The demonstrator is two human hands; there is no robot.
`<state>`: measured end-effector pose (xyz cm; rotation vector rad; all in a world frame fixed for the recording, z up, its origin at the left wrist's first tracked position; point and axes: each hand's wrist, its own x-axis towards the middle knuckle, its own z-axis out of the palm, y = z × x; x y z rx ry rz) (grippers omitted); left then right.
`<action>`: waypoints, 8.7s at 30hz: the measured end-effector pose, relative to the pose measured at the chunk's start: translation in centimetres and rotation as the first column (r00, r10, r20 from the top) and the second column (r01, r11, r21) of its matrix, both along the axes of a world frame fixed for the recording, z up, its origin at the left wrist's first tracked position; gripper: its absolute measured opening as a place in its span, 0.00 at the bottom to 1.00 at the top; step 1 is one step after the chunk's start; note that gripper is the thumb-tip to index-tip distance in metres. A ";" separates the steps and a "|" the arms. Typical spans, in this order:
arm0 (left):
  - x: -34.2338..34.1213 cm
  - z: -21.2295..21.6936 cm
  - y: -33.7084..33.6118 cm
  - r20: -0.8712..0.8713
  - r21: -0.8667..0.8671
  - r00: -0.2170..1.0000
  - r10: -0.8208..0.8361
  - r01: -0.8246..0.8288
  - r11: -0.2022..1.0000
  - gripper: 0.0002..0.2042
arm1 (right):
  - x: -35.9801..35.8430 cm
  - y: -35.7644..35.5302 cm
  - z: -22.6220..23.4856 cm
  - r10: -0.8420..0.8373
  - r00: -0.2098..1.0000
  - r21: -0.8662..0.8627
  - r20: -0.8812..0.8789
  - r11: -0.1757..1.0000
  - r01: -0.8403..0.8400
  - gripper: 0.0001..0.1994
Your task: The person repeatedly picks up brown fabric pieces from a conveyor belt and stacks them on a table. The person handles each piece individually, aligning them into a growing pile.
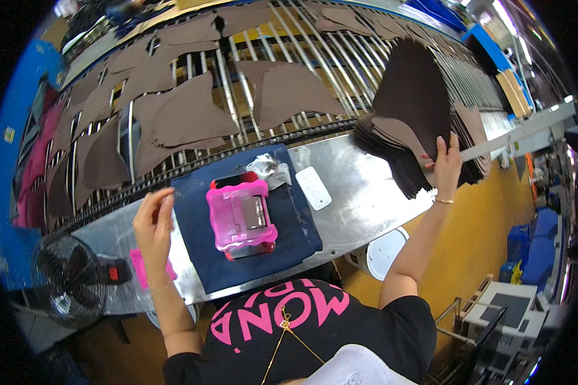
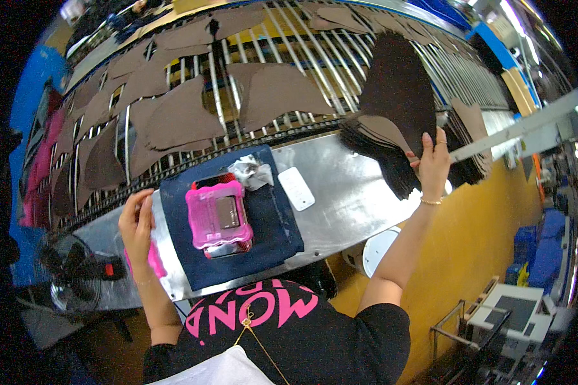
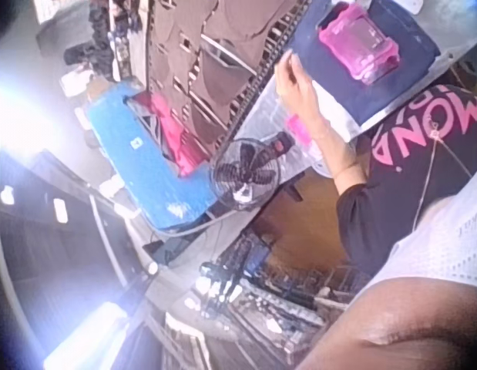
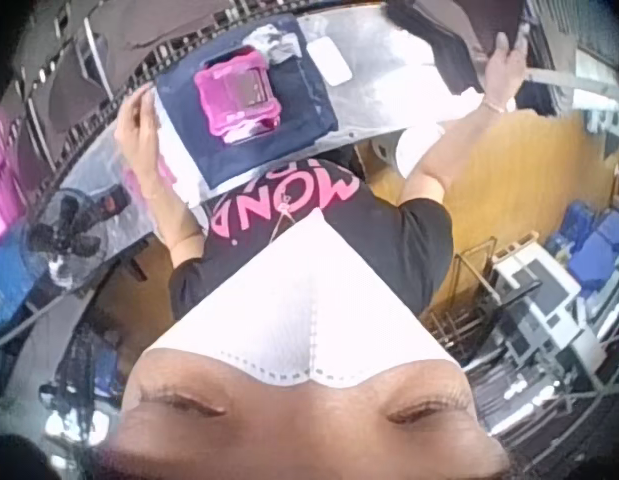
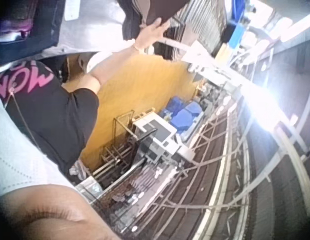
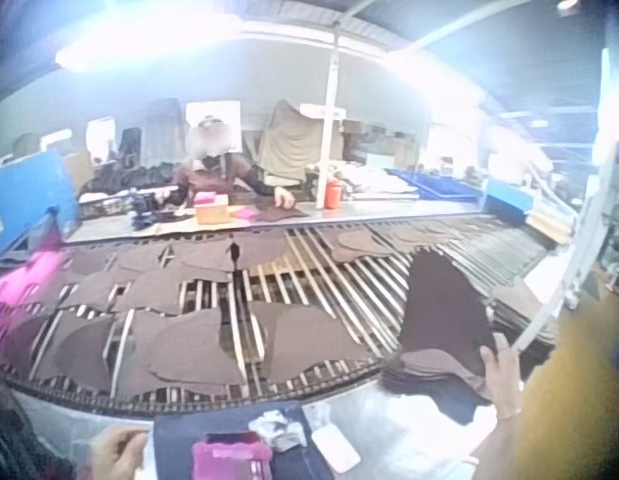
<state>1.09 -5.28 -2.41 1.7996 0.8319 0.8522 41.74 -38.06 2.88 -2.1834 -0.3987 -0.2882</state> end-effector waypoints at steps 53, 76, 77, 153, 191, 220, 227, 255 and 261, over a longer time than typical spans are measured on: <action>12.7 6.5 -2.2 -0.323 0.542 0.864 -0.386 0.503 0.673 0.05 | -4.9 -1.2 -0.2 0.570 0.788 0.252 -0.231 0.818 -0.517 0.10; 1.5 6.8 6.4 -0.105 0.610 0.958 0.266 -0.149 0.779 0.19 | -1.6 33.8 -14.3 0.817 0.511 0.963 -0.267 0.249 0.105 0.21; -0.1 5.9 6.2 -0.123 0.560 0.952 0.279 -0.165 0.812 0.19 | -1.5 35.4 -15.0 0.814 0.502 0.956 -0.291 0.262 0.130 0.21; -6.5 3.6 1.5 -0.037 0.087 0.998 0.051 -0.047 0.995 0.07 | -17.9 14.4 -4.7 0.860 0.401 -0.180 0.314 0.469 -0.865 0.12; 24.5 8.1 -0.4 -0.230 0.904 0.965 -0.126 0.164 -0.394 0.04 | -8.1 20.5 -7.7 0.554 0.813 -0.201 0.177 0.829 -0.522 0.12; 29.4 -12.5 11.3 -0.636 0.769 0.752 0.173 0.636 0.064 0.10 | -1.4 14.2 -9.2 0.356 0.900 0.664 -0.252 0.740 -0.106 0.10; 29.7 -12.4 11.1 -0.686 0.725 0.717 0.123 0.687 0.038 0.08 | -1.5 13.7 -9.6 0.365 0.895 0.657 -0.258 0.745 -0.115 0.11; 19.8 -8.2 10.5 -0.668 0.683 0.738 0.099 0.554 0.476 0.06 | -2.6 22.9 -17.5 0.719 0.529 0.867 -0.452 0.494 0.069 0.06; 10.5 -6.4 10.8 -0.651 0.582 0.758 0.045 0.461 0.670 0.09 | -2.7 27.8 -19.0 0.726 0.395 0.824 -0.563 0.532 0.195 0.08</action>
